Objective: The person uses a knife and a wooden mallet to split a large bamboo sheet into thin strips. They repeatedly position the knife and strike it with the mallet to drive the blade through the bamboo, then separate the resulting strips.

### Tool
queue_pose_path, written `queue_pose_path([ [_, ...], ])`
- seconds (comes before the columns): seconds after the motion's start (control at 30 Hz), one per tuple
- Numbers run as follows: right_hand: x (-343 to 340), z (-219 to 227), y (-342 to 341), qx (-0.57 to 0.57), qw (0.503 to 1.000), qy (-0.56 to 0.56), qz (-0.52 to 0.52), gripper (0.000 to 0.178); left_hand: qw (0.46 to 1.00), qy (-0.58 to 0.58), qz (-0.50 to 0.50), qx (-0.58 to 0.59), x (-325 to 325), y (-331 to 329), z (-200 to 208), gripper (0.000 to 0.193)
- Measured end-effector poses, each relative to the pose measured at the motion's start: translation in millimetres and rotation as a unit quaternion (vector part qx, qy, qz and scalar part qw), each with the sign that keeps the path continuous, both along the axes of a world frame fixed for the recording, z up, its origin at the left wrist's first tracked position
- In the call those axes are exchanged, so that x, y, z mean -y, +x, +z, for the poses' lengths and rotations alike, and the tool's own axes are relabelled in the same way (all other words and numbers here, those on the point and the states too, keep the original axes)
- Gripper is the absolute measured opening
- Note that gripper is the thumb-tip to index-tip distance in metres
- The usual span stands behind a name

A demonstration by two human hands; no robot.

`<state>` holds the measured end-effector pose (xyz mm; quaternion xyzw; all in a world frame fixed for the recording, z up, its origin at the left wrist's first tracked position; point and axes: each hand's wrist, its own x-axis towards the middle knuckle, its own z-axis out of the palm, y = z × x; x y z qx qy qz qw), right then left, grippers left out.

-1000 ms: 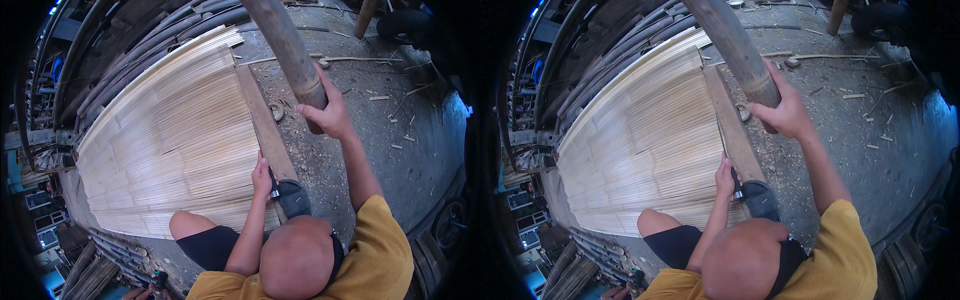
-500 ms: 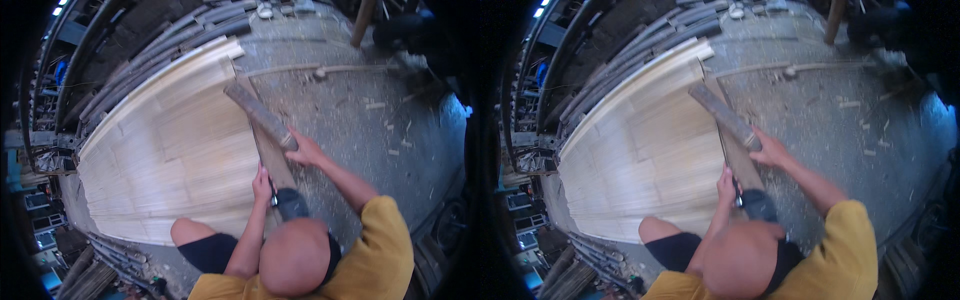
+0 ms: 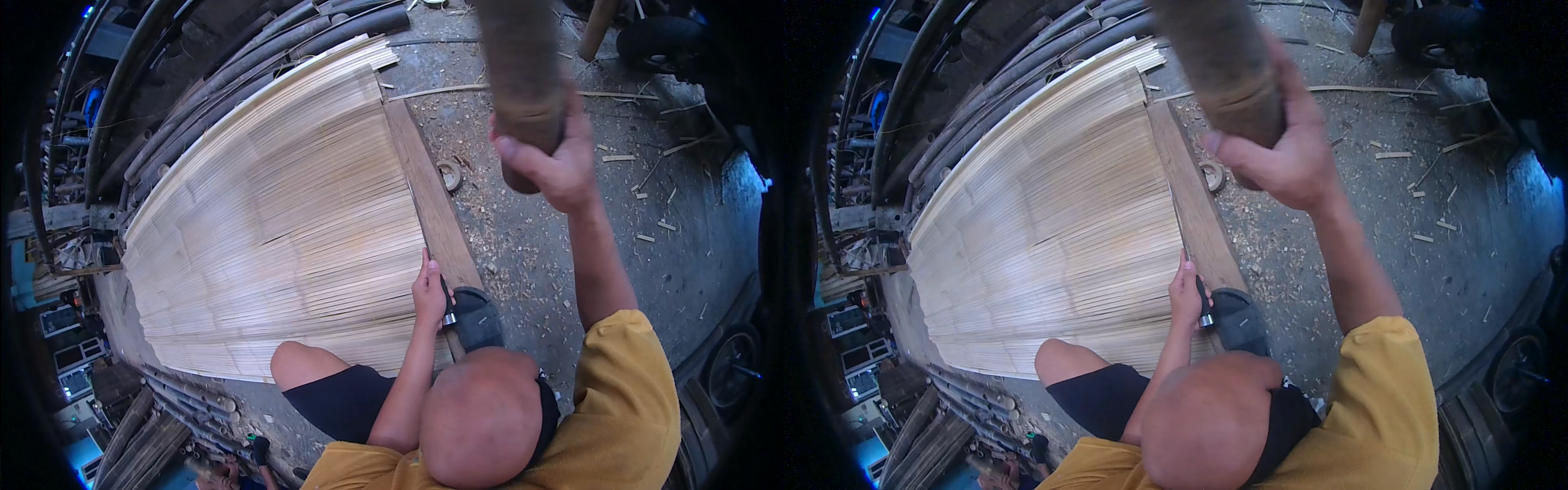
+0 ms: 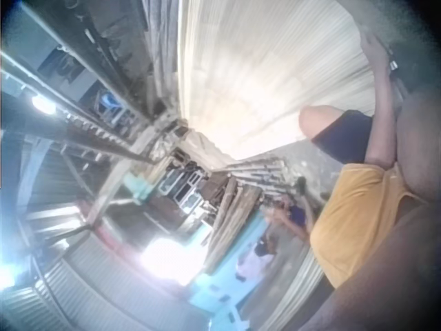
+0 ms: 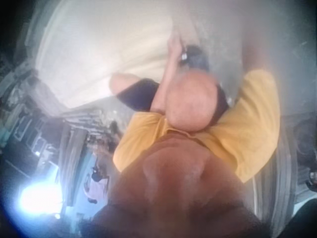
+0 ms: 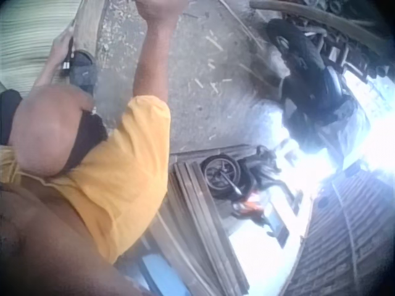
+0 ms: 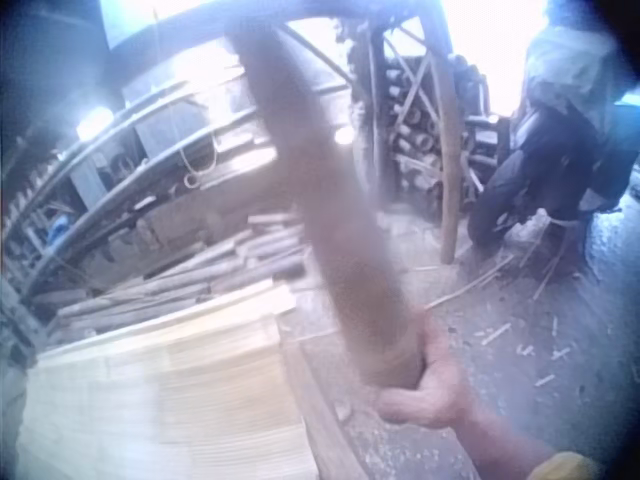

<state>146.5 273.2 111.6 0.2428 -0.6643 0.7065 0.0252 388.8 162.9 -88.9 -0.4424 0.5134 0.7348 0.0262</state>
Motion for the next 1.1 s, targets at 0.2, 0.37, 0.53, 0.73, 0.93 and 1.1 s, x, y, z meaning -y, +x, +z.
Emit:
queue_pose_path([
  [0.2, -41.6, -180.1, 58.6, 0.131, 0.914, 0.370, 0.100, 0.082, 0.999, -0.007, -0.032, -0.007, -9.0, -0.9, -9.1, 0.056],
  [0.37, -19.2, -172.2, 56.5, 0.165, 0.896, 0.388, 0.141, 0.098, 0.999, 0.019, -0.022, 0.019, -0.3, 1.2, -8.8, 0.057],
  [0.53, -25.1, -130.1, 46.3, 0.233, 0.909, 0.316, 0.140, 0.100, 1.000, 0.026, 0.011, 0.013, -2.5, -25.0, 26.2, 0.057],
  [0.73, -56.0, -167.0, 57.1, 0.294, 0.933, 0.204, 0.032, 0.100, 0.998, -0.055, -0.033, 0.011, -24.7, -5.4, 2.1, 0.058],
  [0.93, -68.3, -166.9, 65.3, 0.359, 0.921, 0.149, 0.012, 0.096, 0.999, 0.017, -0.015, 0.027, -5.2, -22.6, 36.8, 0.058],
  [1.1, -53.1, -144.0, 70.3, 0.400, 0.903, 0.154, 0.031, 0.099, 0.999, -0.021, -0.033, -0.008, -8.4, -1.1, 6.0, 0.059],
])
